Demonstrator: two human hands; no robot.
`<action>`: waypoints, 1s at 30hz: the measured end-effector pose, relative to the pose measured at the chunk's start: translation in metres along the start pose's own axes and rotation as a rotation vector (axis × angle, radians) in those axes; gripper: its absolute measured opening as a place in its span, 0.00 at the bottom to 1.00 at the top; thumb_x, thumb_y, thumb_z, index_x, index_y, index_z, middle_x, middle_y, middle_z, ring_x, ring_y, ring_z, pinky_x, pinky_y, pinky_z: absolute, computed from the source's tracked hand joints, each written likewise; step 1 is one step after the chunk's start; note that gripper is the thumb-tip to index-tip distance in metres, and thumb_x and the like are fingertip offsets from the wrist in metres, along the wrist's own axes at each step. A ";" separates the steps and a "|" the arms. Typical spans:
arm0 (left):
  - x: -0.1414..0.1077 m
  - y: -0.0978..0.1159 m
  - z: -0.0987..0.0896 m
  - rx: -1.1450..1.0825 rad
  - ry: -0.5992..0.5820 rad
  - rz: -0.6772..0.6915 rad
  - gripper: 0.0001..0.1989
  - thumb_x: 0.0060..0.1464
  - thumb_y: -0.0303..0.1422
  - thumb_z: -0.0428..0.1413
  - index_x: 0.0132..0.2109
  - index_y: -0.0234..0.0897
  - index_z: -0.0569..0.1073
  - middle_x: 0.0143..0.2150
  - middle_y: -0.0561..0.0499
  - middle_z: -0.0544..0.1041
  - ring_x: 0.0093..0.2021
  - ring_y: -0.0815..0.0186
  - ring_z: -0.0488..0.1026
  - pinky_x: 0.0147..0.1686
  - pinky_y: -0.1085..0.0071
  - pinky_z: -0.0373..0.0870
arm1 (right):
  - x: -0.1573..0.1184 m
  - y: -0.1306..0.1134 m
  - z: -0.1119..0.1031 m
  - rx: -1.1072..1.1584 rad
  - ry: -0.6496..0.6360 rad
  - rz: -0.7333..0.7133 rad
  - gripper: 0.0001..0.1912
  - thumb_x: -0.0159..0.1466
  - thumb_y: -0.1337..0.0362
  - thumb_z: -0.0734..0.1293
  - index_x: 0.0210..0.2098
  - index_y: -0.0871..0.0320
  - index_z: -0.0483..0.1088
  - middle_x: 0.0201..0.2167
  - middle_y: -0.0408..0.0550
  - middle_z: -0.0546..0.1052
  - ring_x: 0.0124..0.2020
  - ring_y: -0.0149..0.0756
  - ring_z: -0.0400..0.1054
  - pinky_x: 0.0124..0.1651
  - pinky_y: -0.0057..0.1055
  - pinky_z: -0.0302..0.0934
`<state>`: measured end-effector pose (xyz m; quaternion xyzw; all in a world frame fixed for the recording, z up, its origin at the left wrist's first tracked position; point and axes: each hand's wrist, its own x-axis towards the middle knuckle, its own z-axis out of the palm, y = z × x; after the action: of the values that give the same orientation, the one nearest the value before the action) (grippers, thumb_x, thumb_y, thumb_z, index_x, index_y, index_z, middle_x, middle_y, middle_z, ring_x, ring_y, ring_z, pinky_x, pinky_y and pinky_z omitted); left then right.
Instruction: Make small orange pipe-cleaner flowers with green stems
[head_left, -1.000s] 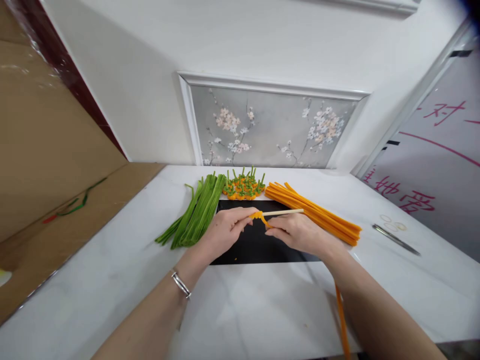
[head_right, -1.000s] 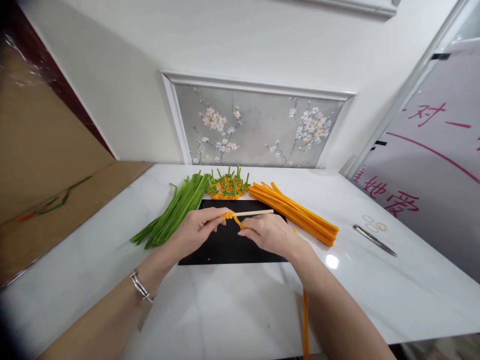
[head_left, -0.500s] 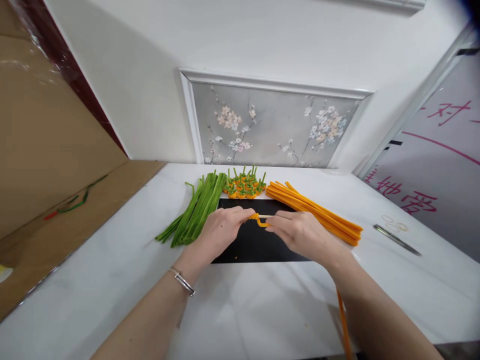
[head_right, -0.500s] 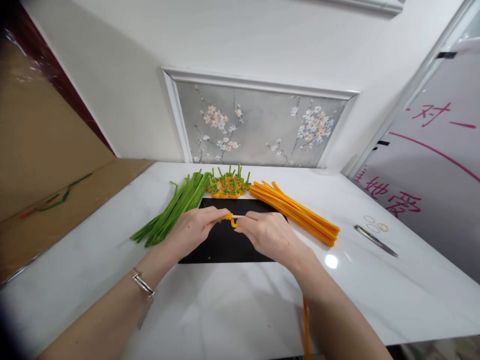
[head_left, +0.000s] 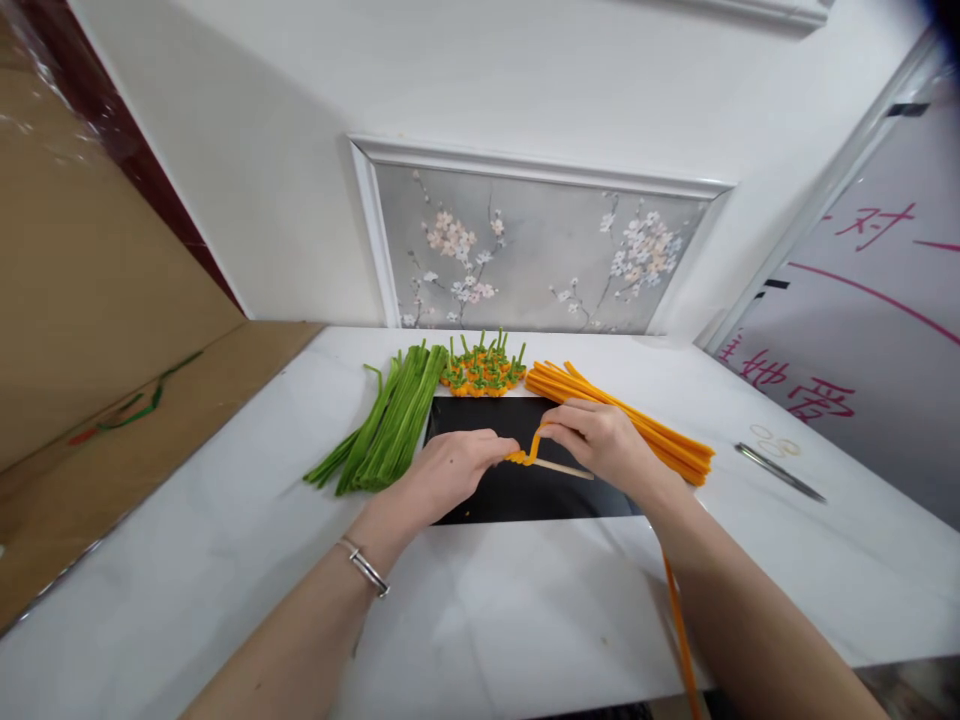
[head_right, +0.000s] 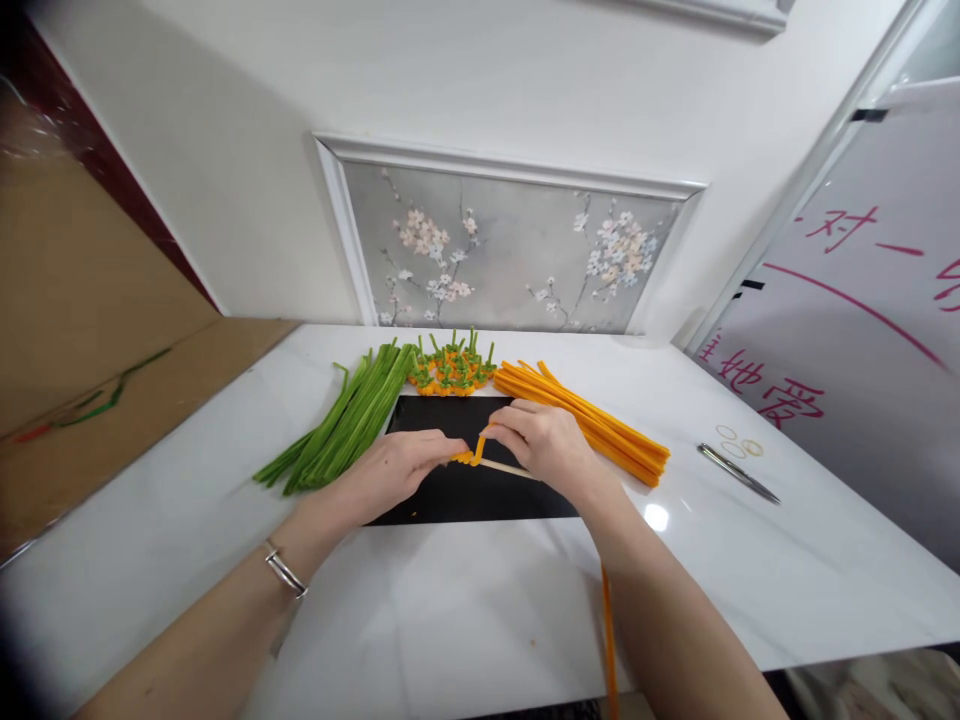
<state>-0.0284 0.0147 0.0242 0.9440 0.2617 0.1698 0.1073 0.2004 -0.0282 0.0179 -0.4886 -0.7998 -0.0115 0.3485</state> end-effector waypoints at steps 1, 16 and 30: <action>0.000 0.001 0.000 -0.030 -0.014 0.007 0.17 0.58 0.22 0.46 0.45 0.43 0.75 0.33 0.54 0.73 0.32 0.69 0.71 0.32 0.76 0.62 | 0.000 0.001 0.001 0.005 -0.001 0.011 0.12 0.67 0.58 0.62 0.36 0.56 0.75 0.31 0.46 0.77 0.31 0.33 0.71 0.37 0.27 0.62; 0.002 0.002 -0.003 -0.483 0.269 -0.184 0.14 0.61 0.32 0.48 0.49 0.38 0.75 0.33 0.53 0.74 0.25 0.72 0.65 0.28 0.76 0.64 | -0.001 -0.010 0.003 -0.009 -0.159 0.052 0.16 0.68 0.61 0.60 0.25 0.57 0.68 0.21 0.41 0.69 0.21 0.28 0.60 0.27 0.26 0.50; -0.001 0.002 -0.005 -0.068 0.173 -0.261 0.13 0.60 0.29 0.48 0.42 0.42 0.77 0.31 0.55 0.78 0.28 0.68 0.72 0.29 0.74 0.61 | -0.002 -0.025 0.002 -0.350 -0.086 -0.180 0.15 0.70 0.61 0.58 0.31 0.57 0.72 0.27 0.46 0.72 0.28 0.32 0.65 0.25 0.30 0.46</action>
<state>-0.0300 0.0128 0.0292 0.8796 0.3843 0.2441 0.1376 0.1805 -0.0423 0.0233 -0.4683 -0.8402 -0.1607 0.2212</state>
